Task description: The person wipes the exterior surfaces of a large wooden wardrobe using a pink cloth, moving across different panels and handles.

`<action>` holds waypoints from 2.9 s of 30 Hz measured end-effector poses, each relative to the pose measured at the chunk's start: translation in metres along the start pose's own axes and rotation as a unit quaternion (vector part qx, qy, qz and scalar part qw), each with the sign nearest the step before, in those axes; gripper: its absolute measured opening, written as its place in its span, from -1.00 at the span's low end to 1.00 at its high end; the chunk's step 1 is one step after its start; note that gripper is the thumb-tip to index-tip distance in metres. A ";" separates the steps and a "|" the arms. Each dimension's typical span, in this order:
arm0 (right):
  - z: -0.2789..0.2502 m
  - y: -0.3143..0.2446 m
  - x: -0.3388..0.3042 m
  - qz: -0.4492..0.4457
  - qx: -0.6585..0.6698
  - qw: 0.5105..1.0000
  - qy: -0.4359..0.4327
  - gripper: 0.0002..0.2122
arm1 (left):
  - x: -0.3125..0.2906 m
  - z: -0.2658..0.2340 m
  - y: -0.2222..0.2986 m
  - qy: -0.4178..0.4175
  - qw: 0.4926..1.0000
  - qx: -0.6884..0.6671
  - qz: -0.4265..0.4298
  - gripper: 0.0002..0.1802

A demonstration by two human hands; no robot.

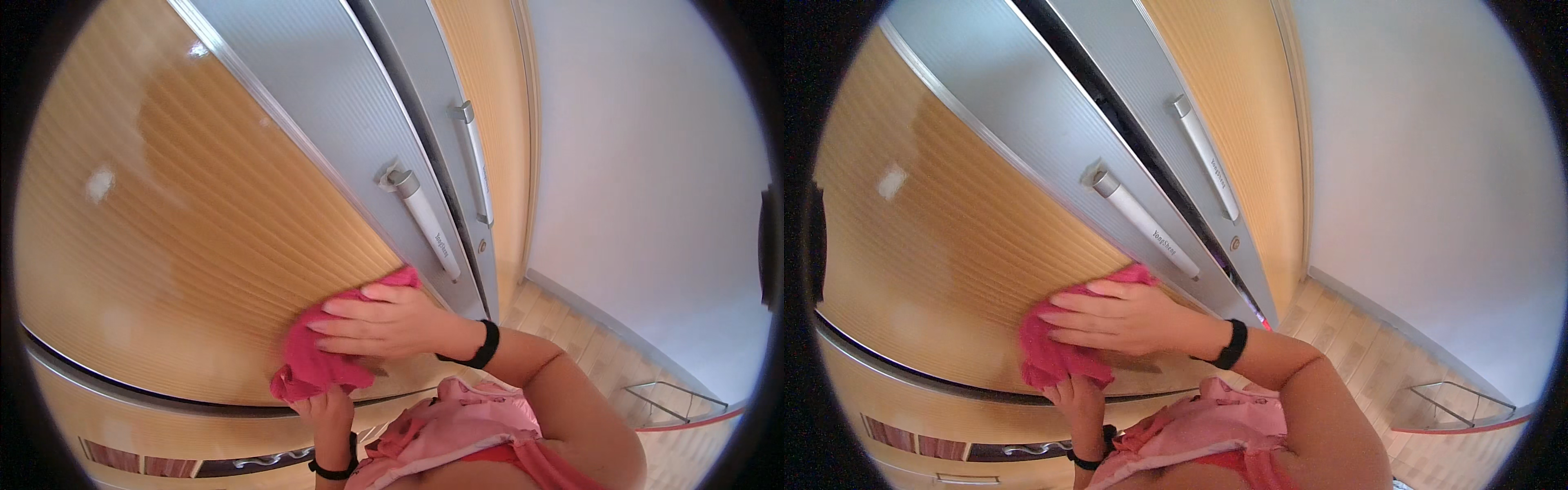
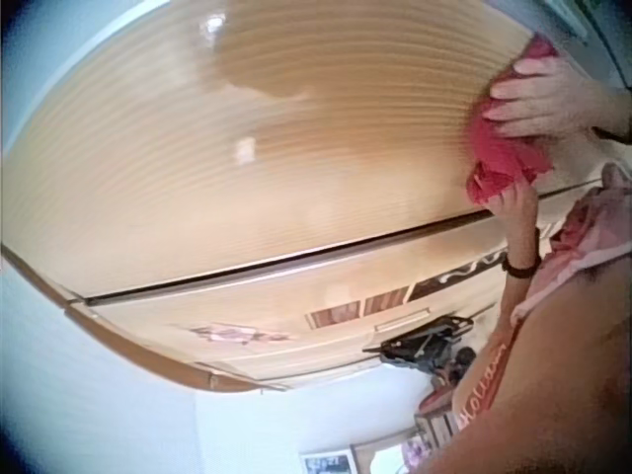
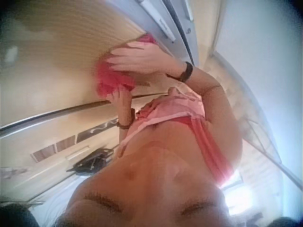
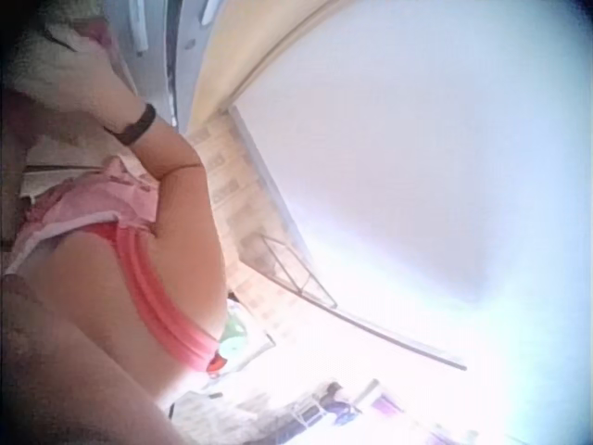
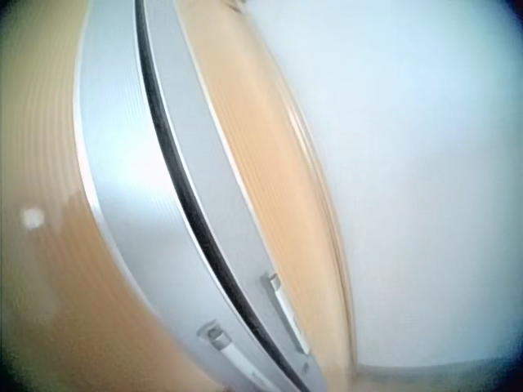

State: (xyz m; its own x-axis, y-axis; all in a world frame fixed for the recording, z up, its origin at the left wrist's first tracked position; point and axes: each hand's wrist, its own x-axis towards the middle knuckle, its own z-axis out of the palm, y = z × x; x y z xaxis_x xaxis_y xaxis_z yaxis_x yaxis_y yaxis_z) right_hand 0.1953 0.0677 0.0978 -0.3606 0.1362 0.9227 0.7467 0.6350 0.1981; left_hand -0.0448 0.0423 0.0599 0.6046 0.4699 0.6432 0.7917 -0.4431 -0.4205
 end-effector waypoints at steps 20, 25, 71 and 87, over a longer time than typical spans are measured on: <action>-0.080 0.025 0.037 0.349 -0.047 0.907 0.233 -0.77 | 0.118 -0.053 0.019 0.071 0.989 -0.058 0.120 -0.76; -0.075 0.023 0.005 0.332 0.066 0.921 0.194 -0.71 | 0.107 -0.053 0.019 0.031 0.986 -0.026 0.164 -0.69; -0.032 -0.091 -0.108 0.421 0.139 0.896 0.005 -0.49 | 0.026 0.010 0.037 -0.121 0.915 -0.131 0.362 -0.82; 0.026 -0.074 -0.035 0.200 -0.105 0.974 -0.018 -0.38 | -0.011 -0.029 -0.029 0.007 0.995 -0.101 -0.009 -0.70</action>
State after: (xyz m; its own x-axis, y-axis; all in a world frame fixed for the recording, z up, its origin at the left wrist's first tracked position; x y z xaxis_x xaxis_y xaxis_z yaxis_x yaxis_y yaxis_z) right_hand 0.1380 0.0357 0.0421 -0.0342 0.3690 0.9288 0.9276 0.3577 -0.1079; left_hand -0.0770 0.0284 0.0837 0.5880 0.4684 0.6595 0.7678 -0.5797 -0.2728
